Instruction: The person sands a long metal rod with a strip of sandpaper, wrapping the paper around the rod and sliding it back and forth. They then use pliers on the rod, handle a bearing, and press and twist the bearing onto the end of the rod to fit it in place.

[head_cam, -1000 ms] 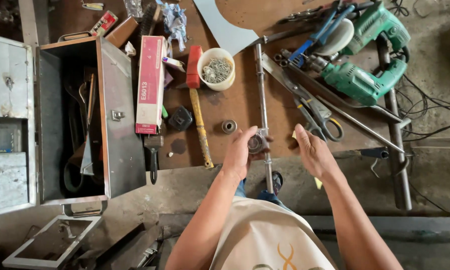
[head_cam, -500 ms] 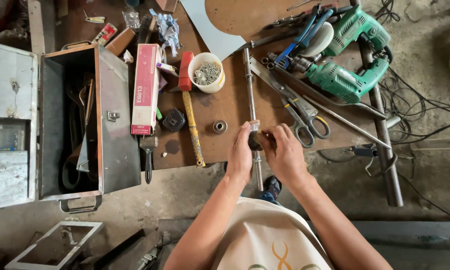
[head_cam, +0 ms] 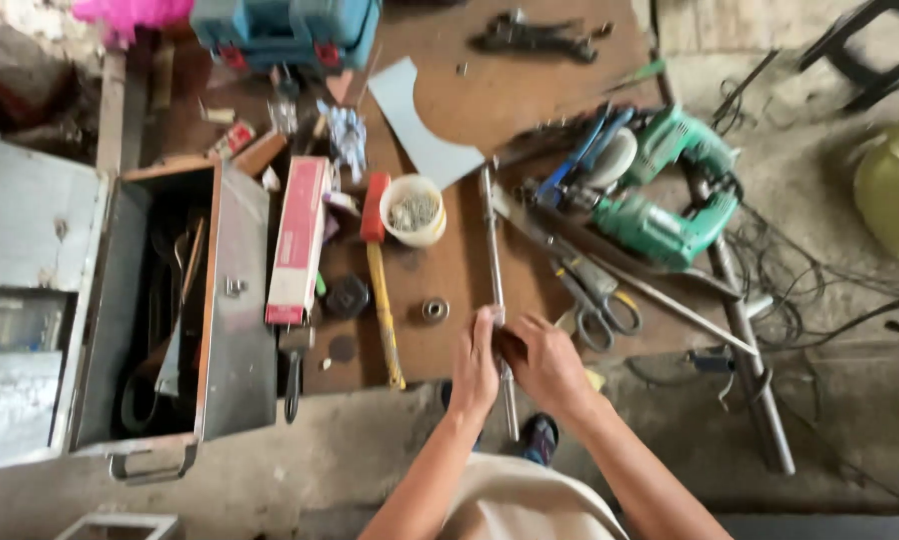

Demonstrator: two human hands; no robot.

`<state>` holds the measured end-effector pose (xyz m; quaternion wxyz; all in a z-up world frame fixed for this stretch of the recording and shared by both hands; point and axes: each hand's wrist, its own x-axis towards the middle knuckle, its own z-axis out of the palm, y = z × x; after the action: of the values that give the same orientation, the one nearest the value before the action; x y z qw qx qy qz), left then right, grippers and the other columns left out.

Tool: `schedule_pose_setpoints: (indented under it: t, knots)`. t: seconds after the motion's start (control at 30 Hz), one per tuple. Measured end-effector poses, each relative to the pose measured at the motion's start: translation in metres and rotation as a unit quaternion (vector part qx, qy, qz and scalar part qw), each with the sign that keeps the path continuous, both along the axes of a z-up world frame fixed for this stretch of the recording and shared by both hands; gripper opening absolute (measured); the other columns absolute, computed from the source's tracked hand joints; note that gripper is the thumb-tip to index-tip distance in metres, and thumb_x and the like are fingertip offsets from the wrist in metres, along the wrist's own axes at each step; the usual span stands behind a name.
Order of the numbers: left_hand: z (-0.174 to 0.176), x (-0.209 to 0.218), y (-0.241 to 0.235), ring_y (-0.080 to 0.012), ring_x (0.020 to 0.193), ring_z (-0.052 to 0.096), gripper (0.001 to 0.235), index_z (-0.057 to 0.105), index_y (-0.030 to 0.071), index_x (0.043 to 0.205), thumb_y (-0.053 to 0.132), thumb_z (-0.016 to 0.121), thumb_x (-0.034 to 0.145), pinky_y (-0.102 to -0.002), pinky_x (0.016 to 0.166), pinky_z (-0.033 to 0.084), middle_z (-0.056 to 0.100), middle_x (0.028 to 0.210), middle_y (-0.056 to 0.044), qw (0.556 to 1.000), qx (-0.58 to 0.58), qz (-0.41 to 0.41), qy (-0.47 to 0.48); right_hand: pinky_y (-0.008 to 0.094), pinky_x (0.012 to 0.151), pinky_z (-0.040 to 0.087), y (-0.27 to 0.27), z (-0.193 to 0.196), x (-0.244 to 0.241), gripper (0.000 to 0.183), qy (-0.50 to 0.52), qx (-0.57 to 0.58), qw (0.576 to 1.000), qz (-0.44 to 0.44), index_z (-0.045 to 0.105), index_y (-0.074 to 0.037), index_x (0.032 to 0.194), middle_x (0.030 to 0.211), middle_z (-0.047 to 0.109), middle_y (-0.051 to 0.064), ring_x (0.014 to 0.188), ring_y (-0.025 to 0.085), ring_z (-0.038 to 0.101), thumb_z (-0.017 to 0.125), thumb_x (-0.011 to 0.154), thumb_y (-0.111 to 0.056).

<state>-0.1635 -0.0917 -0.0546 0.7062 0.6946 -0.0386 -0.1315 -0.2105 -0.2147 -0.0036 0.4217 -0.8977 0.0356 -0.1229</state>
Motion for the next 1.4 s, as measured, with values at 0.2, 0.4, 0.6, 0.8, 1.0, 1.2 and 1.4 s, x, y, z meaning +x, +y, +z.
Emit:
schedule_pose_setpoints:
  t: [0.2,0.4,0.6,0.8,1.0,1.2,1.4]
  knots:
    - [0.003,0.004,0.0,-0.0132,0.074,0.059,0.056,0.074,-0.001,0.108,0.046,0.045,0.108,-0.031,0.068,0.048,0.066,0.083,-0.007,0.998,0.023,-0.023,0.062,0.04,0.071,0.057,-0.023,0.026,0.008,0.017,0.256,0.057,0.96,0.099,0.071,-0.005,0.1,0.092,0.075,0.014,0.078,0.029,0.072,0.071,0.089,-0.019]
    - [0.035,0.034,0.018,-0.0125,0.072,0.064,0.046,0.071,-0.001,0.115,0.036,0.046,0.106,-0.029,0.068,0.05,0.073,0.084,-0.006,0.974,-0.14,0.018,0.177,0.034,0.066,0.052,-0.037,0.009,-0.015,0.035,0.23,0.117,0.961,0.104,0.072,-0.003,0.098,0.081,0.07,0.005,0.072,0.013,0.06,0.078,0.087,-0.036]
    - [0.04,0.016,0.01,-0.0104,0.085,0.063,0.04,0.072,-0.002,0.114,0.029,0.048,0.106,-0.027,0.078,0.051,0.071,0.097,-0.004,0.971,-0.164,0.003,0.174,0.032,0.056,0.043,-0.009,0.032,0.002,0.058,0.177,0.174,0.968,-0.039,0.068,-0.002,0.109,0.073,0.058,0.002,0.065,0.01,0.048,0.09,0.071,-0.04]
    - [0.04,0.004,0.015,-0.0124,0.092,0.064,0.042,0.071,0.0,0.111,0.032,0.045,0.108,-0.028,0.084,0.051,0.072,0.099,-0.006,0.995,-0.077,-0.032,0.063,0.029,0.065,0.053,-0.003,-0.01,0.003,0.04,0.184,0.261,0.947,-0.027,0.074,-0.005,0.105,0.081,0.073,0.004,0.072,0.007,0.059,0.086,0.079,-0.034]
    - [0.037,-0.008,0.012,-0.0282,0.103,0.059,0.048,0.07,0.0,0.113,0.034,0.036,0.111,-0.039,0.094,0.045,0.066,0.102,-0.017,0.98,0.163,-0.037,-0.111,0.039,0.065,0.054,0.011,-0.02,-0.005,0.018,0.134,0.022,0.99,-0.043,0.07,0.002,0.091,0.082,0.07,0.019,0.065,0.028,0.065,0.078,0.084,-0.013]
    - [0.027,-0.008,0.01,-0.0312,0.094,0.06,0.05,0.07,-0.002,0.107,0.035,0.036,0.111,-0.042,0.087,0.047,0.068,0.098,-0.02,0.975,0.186,-0.016,-0.117,0.048,0.069,0.054,0.022,-0.032,-0.015,0.021,-0.01,-0.081,0.997,0.012,0.064,0.002,0.097,0.09,0.068,0.022,0.079,0.043,0.066,0.071,0.078,-0.005]
    - [0.014,-0.004,0.018,-0.0157,0.062,0.064,0.056,0.071,0.004,0.091,0.046,0.04,0.11,-0.033,0.054,0.049,0.069,0.072,-0.004,0.994,0.095,0.049,0.03,0.04,0.058,0.048,0.021,-0.027,-0.014,0.014,0.094,0.121,0.985,-0.081,0.066,-0.001,0.1,0.077,0.064,0.014,0.067,0.027,0.059,0.062,0.095,-0.013]
